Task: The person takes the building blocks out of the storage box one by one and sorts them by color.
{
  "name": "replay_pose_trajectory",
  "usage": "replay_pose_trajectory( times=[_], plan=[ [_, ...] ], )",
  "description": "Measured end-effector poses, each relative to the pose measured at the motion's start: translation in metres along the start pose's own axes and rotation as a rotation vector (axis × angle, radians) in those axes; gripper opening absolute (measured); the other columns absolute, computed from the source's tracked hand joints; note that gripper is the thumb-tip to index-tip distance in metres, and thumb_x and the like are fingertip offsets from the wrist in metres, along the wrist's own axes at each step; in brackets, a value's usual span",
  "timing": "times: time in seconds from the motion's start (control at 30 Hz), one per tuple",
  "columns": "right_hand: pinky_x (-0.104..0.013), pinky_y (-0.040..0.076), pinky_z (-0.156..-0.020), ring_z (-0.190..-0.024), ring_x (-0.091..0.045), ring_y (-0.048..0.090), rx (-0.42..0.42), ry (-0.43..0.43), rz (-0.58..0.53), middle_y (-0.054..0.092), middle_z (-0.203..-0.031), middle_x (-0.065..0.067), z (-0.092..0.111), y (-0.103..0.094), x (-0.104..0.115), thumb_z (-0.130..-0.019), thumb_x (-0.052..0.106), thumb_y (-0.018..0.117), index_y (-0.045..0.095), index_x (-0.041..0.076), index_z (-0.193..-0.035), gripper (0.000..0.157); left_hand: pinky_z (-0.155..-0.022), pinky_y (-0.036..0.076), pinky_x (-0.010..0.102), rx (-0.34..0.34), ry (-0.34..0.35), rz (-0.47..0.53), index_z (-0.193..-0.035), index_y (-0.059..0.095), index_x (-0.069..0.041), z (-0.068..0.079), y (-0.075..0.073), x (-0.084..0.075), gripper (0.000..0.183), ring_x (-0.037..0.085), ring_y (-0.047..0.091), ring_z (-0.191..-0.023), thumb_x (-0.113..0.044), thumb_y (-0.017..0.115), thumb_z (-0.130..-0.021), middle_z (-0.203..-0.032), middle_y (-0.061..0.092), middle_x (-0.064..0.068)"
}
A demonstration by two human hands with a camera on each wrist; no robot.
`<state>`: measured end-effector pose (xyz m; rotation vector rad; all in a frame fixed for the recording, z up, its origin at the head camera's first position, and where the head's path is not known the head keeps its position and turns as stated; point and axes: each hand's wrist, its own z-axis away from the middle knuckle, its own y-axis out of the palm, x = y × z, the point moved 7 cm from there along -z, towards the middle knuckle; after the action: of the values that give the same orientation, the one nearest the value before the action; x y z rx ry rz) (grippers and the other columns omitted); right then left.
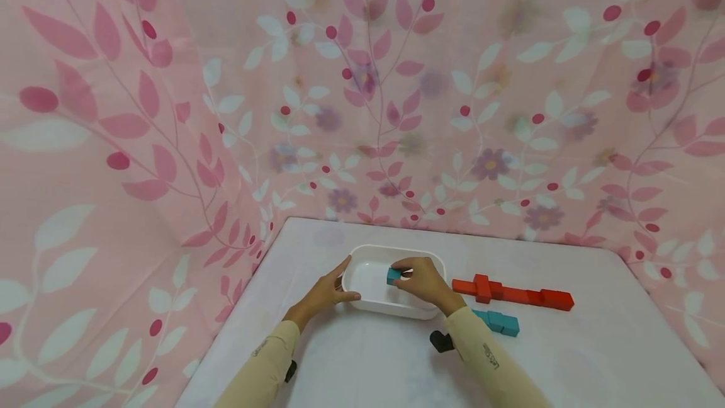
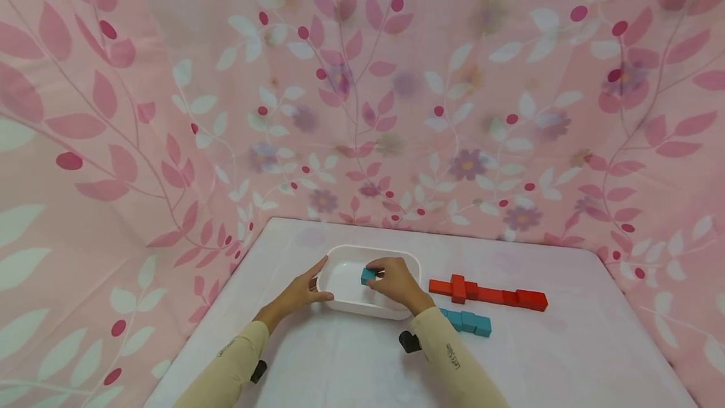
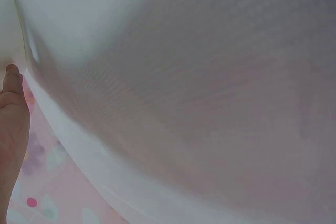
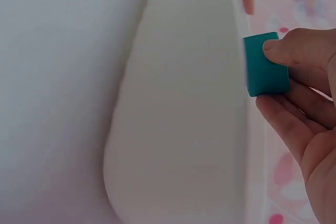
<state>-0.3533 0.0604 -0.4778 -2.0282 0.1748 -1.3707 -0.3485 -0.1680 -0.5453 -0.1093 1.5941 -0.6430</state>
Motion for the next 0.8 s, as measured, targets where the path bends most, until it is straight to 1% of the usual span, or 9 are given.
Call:
replay_pose_trajectory(
  times=[0.1, 0.3, 0.43, 0.47, 0.53, 0.6, 0.67, 0.7, 0.8],
  plan=[
    [-0.039, 0.056, -0.084, -0.094, -0.023, 0.068, -0.03, 0.017, 0.012, 0.07, -0.107, -0.007, 0.013, -0.021, -0.001, -0.082, 0.007, 0.078, 0.071, 0.001, -0.113, 0.033, -0.108, 0.037, 0.043, -0.001, 0.002, -0.009, -0.158, 0.016, -0.025, 0.0, 0.0, 0.001, 0.106, 0.031, 0.038, -0.138, -0.032, 0.084, -0.076, -0.159, 0.022, 0.01],
    [-0.044, 0.055, -0.085, -0.101, -0.028, 0.067, -0.081, 0.088, 0.066, 0.069, -0.111, -0.007, 0.041, -0.063, -0.003, -0.082, 0.008, 0.079, 0.069, 0.003, -0.118, 0.037, -0.107, 0.039, 0.041, 0.008, 0.013, -0.025, -0.158, 0.015, -0.022, 0.0, -0.001, -0.003, 0.107, 0.029, 0.038, -0.137, -0.032, 0.084, -0.076, -0.16, 0.02, 0.01],
    [-0.038, 0.057, -0.081, -0.102, -0.03, 0.067, -0.115, 0.093, 0.1, 0.068, -0.114, -0.01, 0.065, -0.089, -0.007, -0.083, 0.009, 0.078, 0.069, 0.003, -0.118, 0.037, -0.107, 0.039, 0.041, 0.014, 0.011, -0.032, -0.158, 0.015, -0.024, -0.001, 0.0, -0.004, 0.108, 0.029, 0.038, -0.138, -0.036, 0.084, -0.075, -0.16, 0.02, 0.009],
    [-0.035, 0.058, -0.078, -0.102, -0.03, 0.067, -0.122, 0.1, 0.111, 0.067, -0.115, -0.011, 0.071, -0.096, -0.009, -0.083, 0.01, 0.078, 0.069, 0.004, -0.119, 0.037, -0.108, 0.038, 0.041, 0.017, 0.009, -0.031, -0.158, 0.015, -0.025, -0.002, 0.0, -0.004, 0.108, 0.028, 0.038, -0.138, -0.036, 0.084, -0.075, -0.16, 0.02, 0.009],
    [-0.031, 0.059, -0.071, -0.097, -0.031, 0.068, -0.138, 0.117, 0.114, 0.066, -0.117, -0.012, 0.084, -0.108, -0.013, -0.084, 0.011, 0.077, 0.068, 0.004, -0.119, 0.037, -0.108, 0.038, 0.041, 0.025, 0.005, -0.03, -0.158, 0.015, -0.027, -0.004, 0.001, -0.004, 0.109, 0.027, 0.037, -0.139, -0.039, 0.084, -0.074, -0.16, 0.02, 0.007],
    [-0.029, 0.059, -0.067, -0.093, -0.03, 0.069, -0.161, 0.139, 0.129, 0.066, -0.117, -0.013, 0.098, -0.119, -0.018, -0.084, 0.012, 0.077, 0.068, 0.005, -0.119, 0.037, -0.108, 0.038, 0.041, 0.033, 0.009, -0.031, -0.158, 0.014, -0.027, -0.005, 0.002, -0.003, 0.109, 0.028, 0.036, -0.139, -0.04, 0.083, -0.075, -0.16, 0.019, 0.008],
    [-0.031, 0.059, -0.067, -0.092, -0.031, 0.068, -0.174, 0.154, 0.154, 0.066, -0.118, -0.014, 0.11, -0.128, -0.024, -0.084, 0.013, 0.077, 0.068, 0.005, -0.12, 0.038, -0.108, 0.038, 0.042, 0.03, 0.006, -0.033, -0.158, 0.014, -0.027, -0.004, 0.001, -0.004, 0.109, 0.028, 0.036, -0.139, -0.039, 0.084, -0.075, -0.16, 0.02, 0.009],
    [-0.034, 0.059, -0.071, -0.094, -0.031, 0.068, -0.177, 0.158, 0.162, 0.066, -0.118, -0.014, 0.115, -0.132, -0.027, -0.084, 0.013, 0.077, 0.068, 0.004, -0.121, 0.039, -0.108, 0.038, 0.042, 0.029, 0.002, -0.034, -0.158, 0.014, -0.026, -0.004, 0.0, -0.004, 0.108, 0.028, 0.036, -0.139, -0.037, 0.084, -0.075, -0.16, 0.02, 0.009],
    [-0.04, 0.058, -0.079, -0.104, -0.031, 0.064, -0.19, 0.185, 0.211, 0.066, -0.119, -0.012, 0.13, -0.141, -0.038, -0.084, 0.014, 0.077, 0.067, 0.006, -0.122, 0.04, -0.106, 0.04, 0.044, 0.026, 0.007, -0.048, -0.158, 0.016, -0.021, -0.002, -0.002, -0.006, 0.107, 0.031, 0.039, -0.137, -0.031, 0.084, -0.076, -0.158, 0.024, 0.014]
  ],
)
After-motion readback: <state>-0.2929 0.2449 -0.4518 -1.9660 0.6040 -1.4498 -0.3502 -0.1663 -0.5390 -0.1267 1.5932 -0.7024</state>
